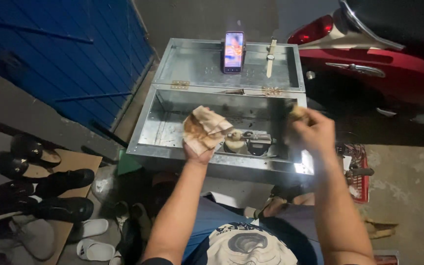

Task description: Cleaning greasy mechanical components inside a metal storage box using a rag and a brush.

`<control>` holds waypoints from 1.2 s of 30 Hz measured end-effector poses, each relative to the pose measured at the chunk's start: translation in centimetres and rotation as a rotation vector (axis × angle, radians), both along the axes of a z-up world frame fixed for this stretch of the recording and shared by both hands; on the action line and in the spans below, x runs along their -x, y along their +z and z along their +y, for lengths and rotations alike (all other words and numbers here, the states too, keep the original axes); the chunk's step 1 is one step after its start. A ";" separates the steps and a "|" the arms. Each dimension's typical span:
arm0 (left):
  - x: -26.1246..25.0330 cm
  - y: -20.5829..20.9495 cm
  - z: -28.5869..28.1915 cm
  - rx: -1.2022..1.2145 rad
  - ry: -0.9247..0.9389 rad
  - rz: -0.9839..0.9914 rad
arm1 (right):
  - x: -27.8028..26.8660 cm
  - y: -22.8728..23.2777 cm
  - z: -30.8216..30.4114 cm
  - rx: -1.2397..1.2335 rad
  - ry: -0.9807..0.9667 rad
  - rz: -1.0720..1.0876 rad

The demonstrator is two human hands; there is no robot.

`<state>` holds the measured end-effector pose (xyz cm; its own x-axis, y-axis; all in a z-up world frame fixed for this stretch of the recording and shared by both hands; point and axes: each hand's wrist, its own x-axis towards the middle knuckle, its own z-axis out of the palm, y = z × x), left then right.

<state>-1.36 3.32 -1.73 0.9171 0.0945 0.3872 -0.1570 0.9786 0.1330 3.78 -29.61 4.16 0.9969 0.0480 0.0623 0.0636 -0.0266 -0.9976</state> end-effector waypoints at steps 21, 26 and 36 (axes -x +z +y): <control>1.0 1.1 -2.6 -0.639 0.331 0.549 | 3.4 -1.4 8.0 0.012 0.048 -0.229; 1.6 1.3 -5.2 -0.760 0.467 0.471 | 6.1 -0.7 12.2 0.340 0.196 -0.180; -1.7 0.6 -1.9 -0.528 0.309 0.647 | 9.4 4.5 13.7 0.575 0.206 -0.237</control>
